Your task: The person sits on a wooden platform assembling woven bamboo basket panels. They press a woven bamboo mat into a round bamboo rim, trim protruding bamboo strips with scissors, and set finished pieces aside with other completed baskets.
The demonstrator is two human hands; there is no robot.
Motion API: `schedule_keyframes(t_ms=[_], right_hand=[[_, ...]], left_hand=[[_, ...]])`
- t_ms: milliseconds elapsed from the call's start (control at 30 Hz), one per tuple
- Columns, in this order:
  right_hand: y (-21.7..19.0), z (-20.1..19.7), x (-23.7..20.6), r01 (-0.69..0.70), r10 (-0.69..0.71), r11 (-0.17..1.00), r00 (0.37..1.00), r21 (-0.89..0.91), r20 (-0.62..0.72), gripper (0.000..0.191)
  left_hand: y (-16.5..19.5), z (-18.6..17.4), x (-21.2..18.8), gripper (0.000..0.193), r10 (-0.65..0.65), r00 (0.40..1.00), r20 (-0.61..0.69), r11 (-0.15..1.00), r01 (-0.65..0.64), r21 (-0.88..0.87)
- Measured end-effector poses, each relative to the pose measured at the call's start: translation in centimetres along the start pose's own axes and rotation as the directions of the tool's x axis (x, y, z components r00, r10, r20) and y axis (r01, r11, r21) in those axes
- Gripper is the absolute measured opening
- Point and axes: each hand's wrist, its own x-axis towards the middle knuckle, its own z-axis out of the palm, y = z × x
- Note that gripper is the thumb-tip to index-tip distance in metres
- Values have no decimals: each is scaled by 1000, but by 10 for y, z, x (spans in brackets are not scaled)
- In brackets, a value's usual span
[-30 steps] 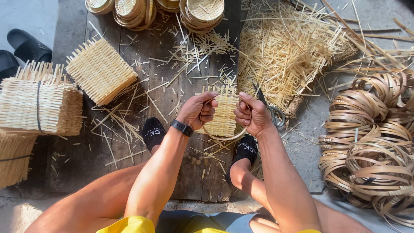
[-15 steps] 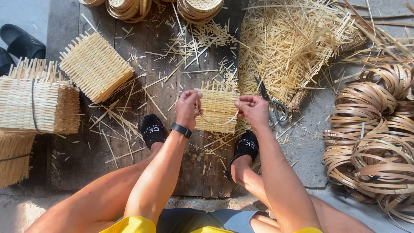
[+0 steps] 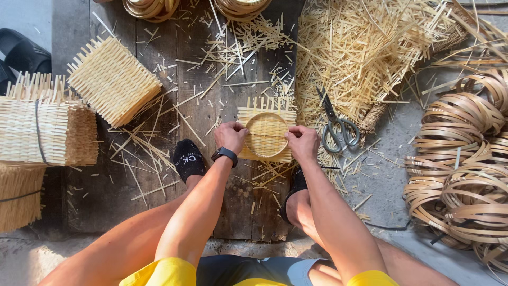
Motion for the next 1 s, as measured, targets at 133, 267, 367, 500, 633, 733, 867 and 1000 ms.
schedule_keyframes(t_ms=[133, 267, 367, 500, 633, 733, 867, 1000], right_hand=[[0, -3, -3, 64, -63, 998, 997, 30, -33, 19], [1, 0, -5, 83, -82, 996, 995, 17, -61, 17], [-1, 1, -5, 63, -63, 998, 996, 2, -63, 15], [-7, -2, -7, 82, -82, 997, 994, -9, -75, 16], [-11, -5, -9, 60, -61, 998, 996, -18, -63, 13], [-11, -5, -9, 50, -51, 999, 996, -14, -71, 13], [-9, -2, -8, 63, -65, 998, 995, -27, -81, 14], [-12, 0, -5, -5, 4, 1000, 999, -17, -51, 10]], left_hand=[[0, 0, 0, 11, 25, 999, -26, 1000, -25, 8], [-2, 3, 0, 14, 5, 1000, -28, 999, -7, -53], [0, 3, 0, 15, -16, 1000, -20, 999, 15, -49], [3, 1, -2, 17, -11, 1000, -20, 998, 10, -54], [1, -1, 1, 22, -29, 999, 42, 997, 32, -71], [-4, 0, 3, 23, -29, 998, 53, 992, 36, -118], [-4, -1, 7, 20, -39, 997, 68, 998, 43, -47], [2, -9, 13, 20, -18, 994, 105, 999, 13, 46]])
